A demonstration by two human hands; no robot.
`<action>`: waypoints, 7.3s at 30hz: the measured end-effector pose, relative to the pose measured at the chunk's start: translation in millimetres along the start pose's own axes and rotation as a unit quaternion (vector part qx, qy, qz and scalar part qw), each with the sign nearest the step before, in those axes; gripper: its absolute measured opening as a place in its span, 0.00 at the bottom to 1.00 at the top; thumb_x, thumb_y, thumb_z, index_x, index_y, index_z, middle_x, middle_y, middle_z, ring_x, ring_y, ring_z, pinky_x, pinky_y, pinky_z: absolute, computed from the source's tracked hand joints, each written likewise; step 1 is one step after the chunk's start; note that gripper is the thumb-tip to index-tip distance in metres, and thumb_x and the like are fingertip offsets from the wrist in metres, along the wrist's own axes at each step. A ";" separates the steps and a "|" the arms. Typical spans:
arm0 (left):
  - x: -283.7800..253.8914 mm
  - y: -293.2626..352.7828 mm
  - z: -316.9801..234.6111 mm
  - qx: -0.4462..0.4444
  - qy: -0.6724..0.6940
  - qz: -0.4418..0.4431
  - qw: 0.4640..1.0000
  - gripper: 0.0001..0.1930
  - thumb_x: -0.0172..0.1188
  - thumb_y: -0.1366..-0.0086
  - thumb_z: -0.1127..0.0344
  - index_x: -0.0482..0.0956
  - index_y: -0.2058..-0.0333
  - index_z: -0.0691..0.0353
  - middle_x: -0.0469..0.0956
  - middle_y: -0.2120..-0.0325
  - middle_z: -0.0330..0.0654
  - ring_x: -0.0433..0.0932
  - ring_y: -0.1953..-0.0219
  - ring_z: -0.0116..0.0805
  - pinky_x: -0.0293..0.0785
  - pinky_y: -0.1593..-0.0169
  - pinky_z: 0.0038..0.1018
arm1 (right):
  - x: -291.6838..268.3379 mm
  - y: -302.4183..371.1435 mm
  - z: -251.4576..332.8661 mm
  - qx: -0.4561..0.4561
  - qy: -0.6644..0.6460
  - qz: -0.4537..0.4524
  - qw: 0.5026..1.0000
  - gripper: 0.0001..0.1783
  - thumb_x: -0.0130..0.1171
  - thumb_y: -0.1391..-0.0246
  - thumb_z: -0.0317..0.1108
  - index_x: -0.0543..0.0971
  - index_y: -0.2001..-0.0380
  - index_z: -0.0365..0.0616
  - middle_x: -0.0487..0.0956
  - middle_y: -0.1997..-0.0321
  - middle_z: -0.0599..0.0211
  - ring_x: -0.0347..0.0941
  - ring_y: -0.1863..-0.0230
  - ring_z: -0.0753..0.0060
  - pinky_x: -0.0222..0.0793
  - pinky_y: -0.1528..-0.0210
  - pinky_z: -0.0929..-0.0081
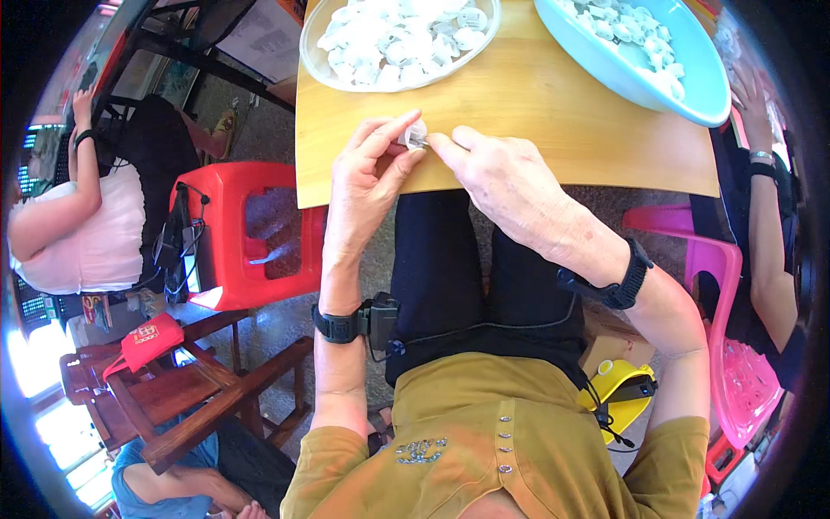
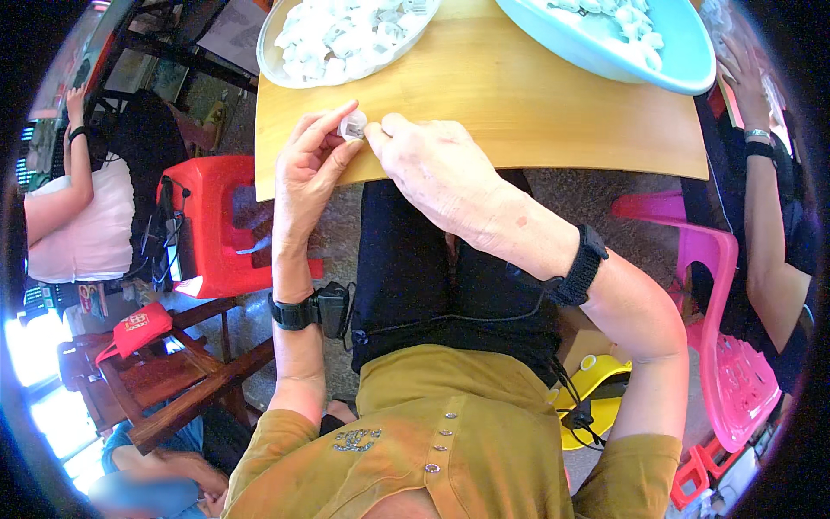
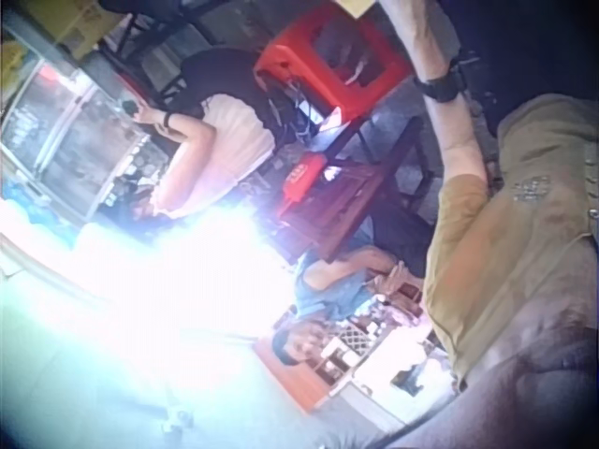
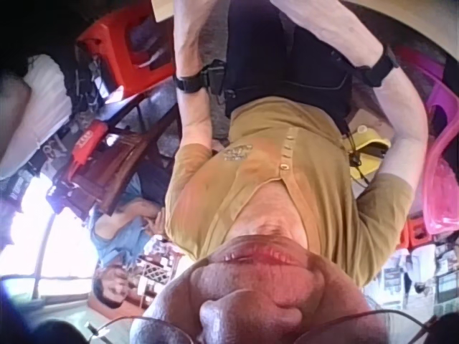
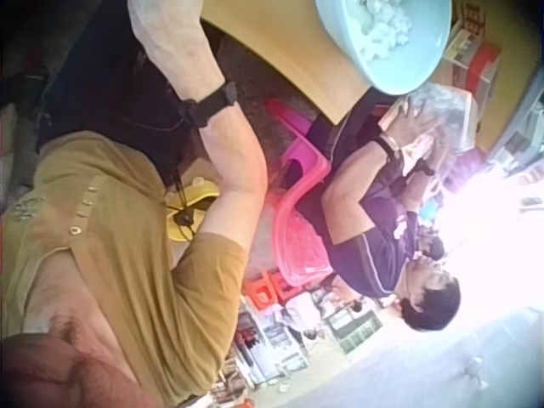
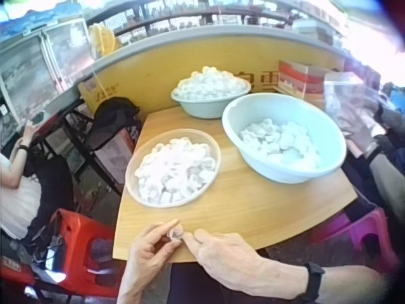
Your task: Assembling small white plastic components using a small metal pick tool.
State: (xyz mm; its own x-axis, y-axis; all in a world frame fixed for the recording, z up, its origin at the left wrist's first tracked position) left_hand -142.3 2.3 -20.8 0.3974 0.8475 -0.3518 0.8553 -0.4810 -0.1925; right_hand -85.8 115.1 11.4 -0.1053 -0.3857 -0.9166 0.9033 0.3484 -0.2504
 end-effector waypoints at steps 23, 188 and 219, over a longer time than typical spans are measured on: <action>-1.7 0.3 -0.1 0.005 0.000 -0.035 0.999 0.22 0.62 0.45 0.79 0.77 0.50 0.60 0.74 0.62 0.39 0.75 0.68 0.24 0.73 0.62 0.19 | 5.1 -3.1 17.4 0.003 0.212 0.058 0.976 0.26 0.55 0.57 0.28 0.70 0.50 0.36 0.69 0.71 0.67 0.73 0.70 0.72 0.71 0.70 0.78; -3.5 6.2 11.9 0.006 0.100 -0.073 0.992 0.12 0.65 0.47 0.81 0.79 0.63 0.67 0.77 0.59 0.43 0.75 0.60 0.26 0.73 0.56 0.21 | -12.8 -18.4 -7.4 0.078 -0.108 0.104 0.986 0.07 0.51 0.50 0.26 0.77 0.68 0.37 0.77 0.73 0.49 0.76 0.69 0.47 0.71 0.67 0.57; -0.3 3.7 17.4 -0.040 0.148 -0.049 0.987 0.13 0.63 0.44 0.81 0.77 0.59 0.67 0.75 0.58 0.41 0.76 0.60 0.24 0.73 0.54 0.20 | -16.2 -9.6 -4.8 0.047 -0.020 0.051 0.997 0.07 0.53 0.50 0.33 0.75 0.73 0.41 0.79 0.75 0.56 0.78 0.70 0.55 0.72 0.65 0.63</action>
State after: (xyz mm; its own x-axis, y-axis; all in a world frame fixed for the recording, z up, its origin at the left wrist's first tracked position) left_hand -145.0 -3.6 -37.4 0.3806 0.9234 -0.0497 0.9136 -0.3838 -0.1345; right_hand -94.7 122.0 27.1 0.0050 -0.3866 -0.9222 0.9439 0.3064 -0.1233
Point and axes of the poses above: each hand's wrist, its own y-axis away from the middle knuckle, its own x-axis out of the palm, z = x × y, the point moved 8 cm from there along -y, towards the middle knuckle
